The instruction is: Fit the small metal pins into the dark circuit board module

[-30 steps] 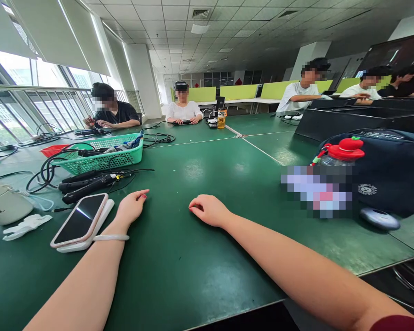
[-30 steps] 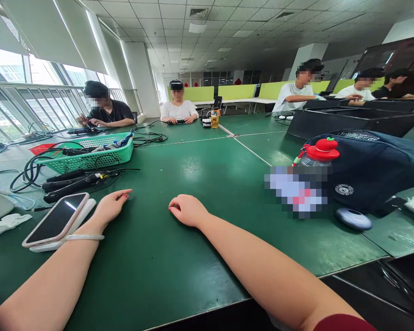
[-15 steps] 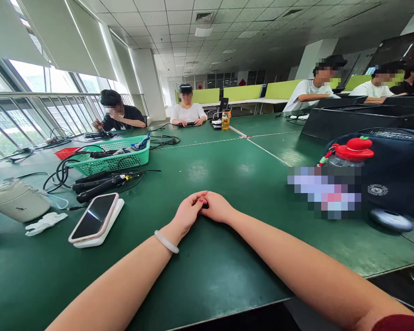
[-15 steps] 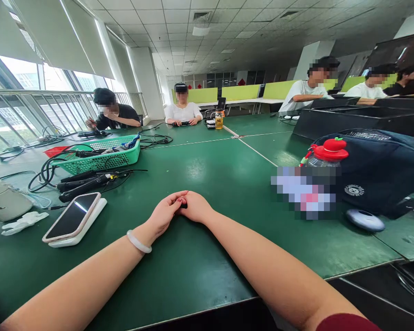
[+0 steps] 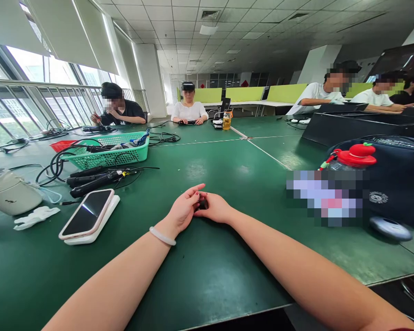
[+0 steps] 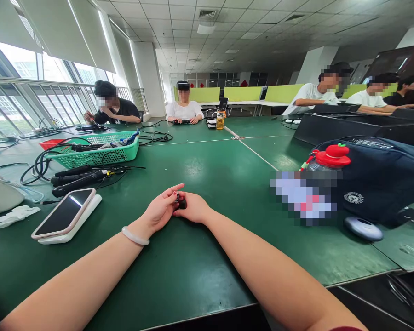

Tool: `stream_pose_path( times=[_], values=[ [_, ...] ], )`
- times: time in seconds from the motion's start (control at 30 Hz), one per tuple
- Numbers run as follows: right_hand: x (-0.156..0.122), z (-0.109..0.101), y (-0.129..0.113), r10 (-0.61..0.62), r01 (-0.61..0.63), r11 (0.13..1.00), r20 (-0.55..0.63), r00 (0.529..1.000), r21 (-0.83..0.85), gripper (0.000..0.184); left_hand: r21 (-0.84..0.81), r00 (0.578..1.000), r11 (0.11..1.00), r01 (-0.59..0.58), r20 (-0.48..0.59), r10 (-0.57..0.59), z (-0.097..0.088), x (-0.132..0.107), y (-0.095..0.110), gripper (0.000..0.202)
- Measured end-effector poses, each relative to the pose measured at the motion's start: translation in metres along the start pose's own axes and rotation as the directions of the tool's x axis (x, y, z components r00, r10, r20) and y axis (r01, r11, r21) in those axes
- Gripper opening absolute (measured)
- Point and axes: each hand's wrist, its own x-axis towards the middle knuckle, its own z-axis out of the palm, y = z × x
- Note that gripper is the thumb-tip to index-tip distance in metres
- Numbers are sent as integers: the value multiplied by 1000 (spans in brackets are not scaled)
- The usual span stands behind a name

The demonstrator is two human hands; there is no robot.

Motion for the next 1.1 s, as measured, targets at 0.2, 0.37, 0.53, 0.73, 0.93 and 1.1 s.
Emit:
stream_pose_path(
  times=[0.2, 0.37, 0.53, 0.73, 0.93, 1.1],
  values=[
    [-1, 3, 1, 34, -37, 996, -34, 999, -79, 30, -39, 1000, 999, -7, 3, 7, 1, 1, -1, 26],
    [-1, 3, 2, 58, -63, 991, -48, 997, -115, 24, -131, 1000, 991, 6, -25, -9, 0, 3, -1, 20],
    [-4, 3, 1, 51, -53, 998, -58, 997, -33, 37, -195, 1000, 981, 12, -3, -13, -5, 3, 2, 20],
    [-6, 2, 0, -24, 28, 998, -71, 997, 50, 35, -227, 1000, 974, 22, 8, -20, -6, -1, 7, 19],
    [-5, 2, 1, -1, 6, 997, -73, 997, 71, 38, -174, 1000, 985, 14, -5, -15, -3, -3, 6, 18],
    [-6, 2, 0, 4, 3, 995, -63, 998, 99, 42, -163, 1000, 987, 9, 18, -6, -5, -1, 4, 19]
  ],
)
